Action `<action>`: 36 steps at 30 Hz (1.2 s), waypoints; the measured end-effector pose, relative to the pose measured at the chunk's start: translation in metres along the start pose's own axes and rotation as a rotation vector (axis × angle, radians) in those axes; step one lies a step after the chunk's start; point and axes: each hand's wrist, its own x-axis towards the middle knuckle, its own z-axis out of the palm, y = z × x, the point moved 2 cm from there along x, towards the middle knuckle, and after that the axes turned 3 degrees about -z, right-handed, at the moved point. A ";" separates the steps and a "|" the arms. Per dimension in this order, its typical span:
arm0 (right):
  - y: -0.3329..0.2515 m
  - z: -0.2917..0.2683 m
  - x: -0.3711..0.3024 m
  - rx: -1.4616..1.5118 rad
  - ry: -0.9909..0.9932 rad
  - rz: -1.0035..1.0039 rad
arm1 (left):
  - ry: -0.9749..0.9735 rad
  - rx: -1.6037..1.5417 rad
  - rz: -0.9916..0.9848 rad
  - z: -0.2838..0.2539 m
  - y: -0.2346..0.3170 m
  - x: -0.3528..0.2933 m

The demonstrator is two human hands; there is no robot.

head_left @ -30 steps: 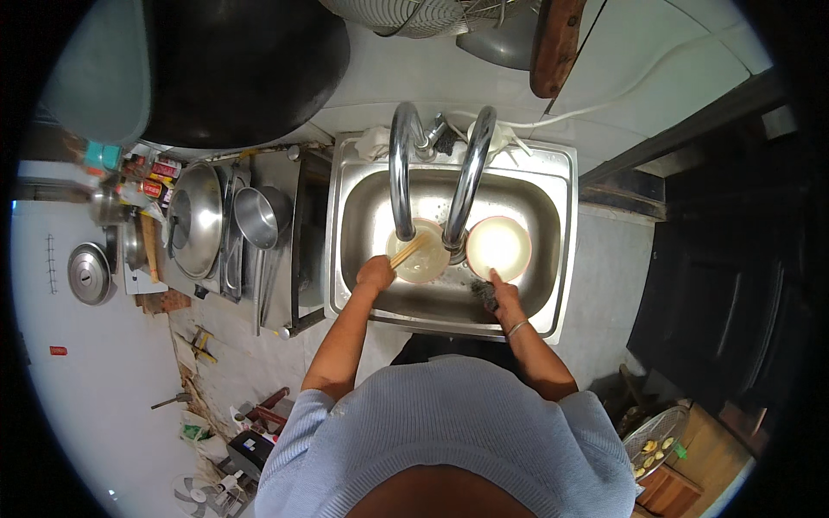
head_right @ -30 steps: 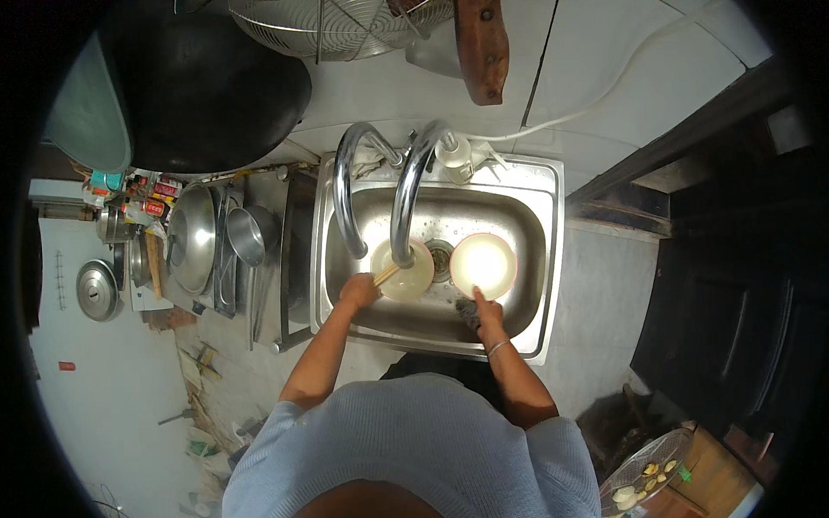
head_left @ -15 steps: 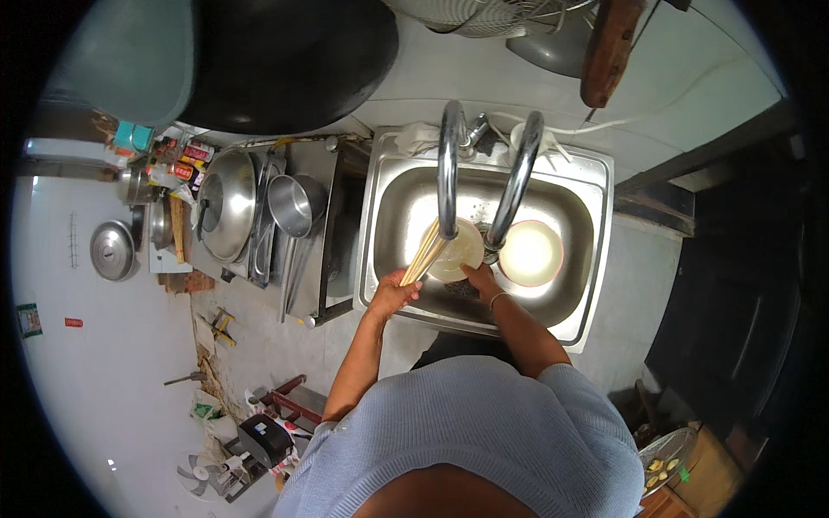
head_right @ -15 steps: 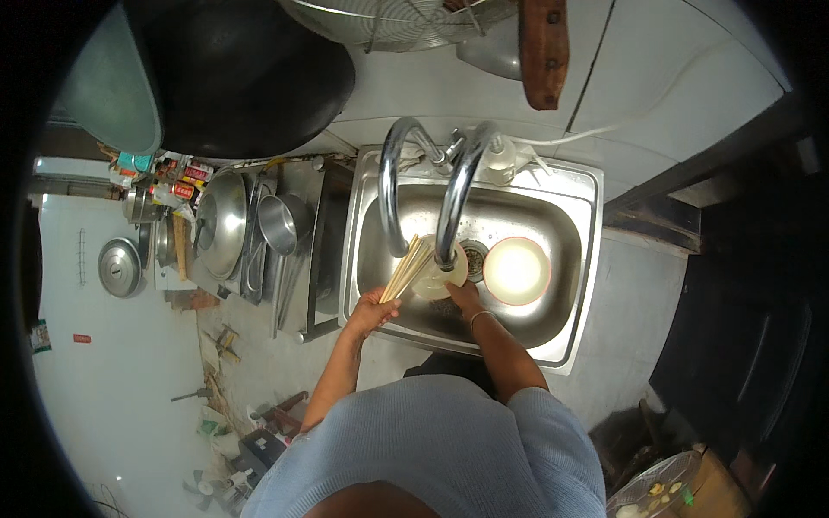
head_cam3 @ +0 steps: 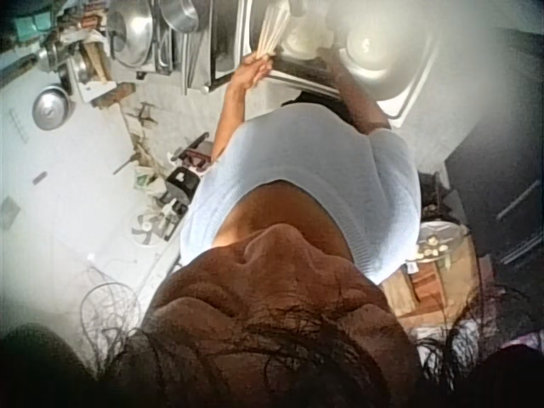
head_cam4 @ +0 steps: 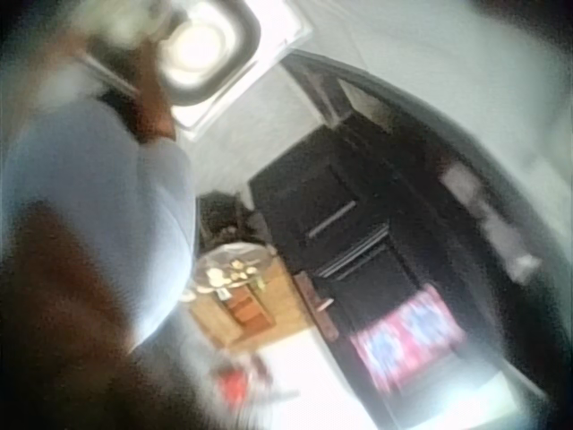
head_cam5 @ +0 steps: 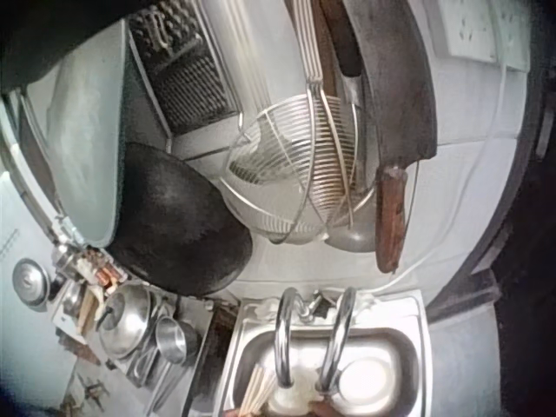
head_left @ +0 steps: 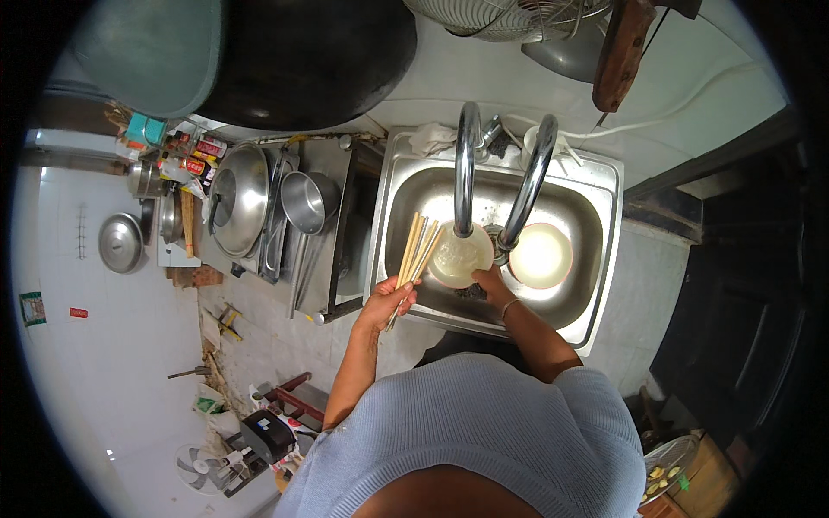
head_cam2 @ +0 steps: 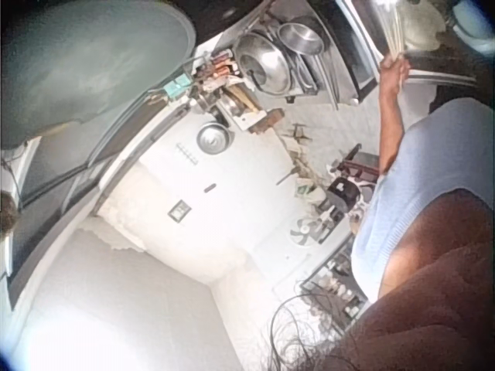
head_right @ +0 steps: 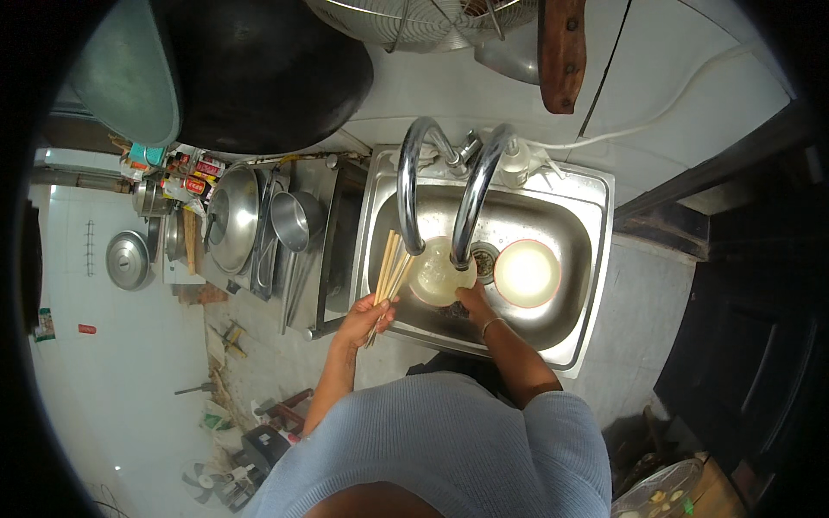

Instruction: The person washes a small bowl and a pair of chopsticks in a kitchen sink using a steel wool scrubber and running water. They scrub the interior and exterior of the bowl and the chopsticks, rinse them under the tap, and place the cleaned items in the sink.

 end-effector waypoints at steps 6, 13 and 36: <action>-0.034 0.002 -0.038 0.448 -0.385 0.414 | 0.014 0.025 0.098 -0.001 0.013 -0.014; -0.050 0.032 -0.053 0.588 -0.745 0.446 | 0.105 0.075 0.214 -0.003 0.032 -0.027; -0.169 -0.135 -0.100 -1.212 0.409 -0.131 | -0.101 0.017 -0.007 0.061 0.012 0.011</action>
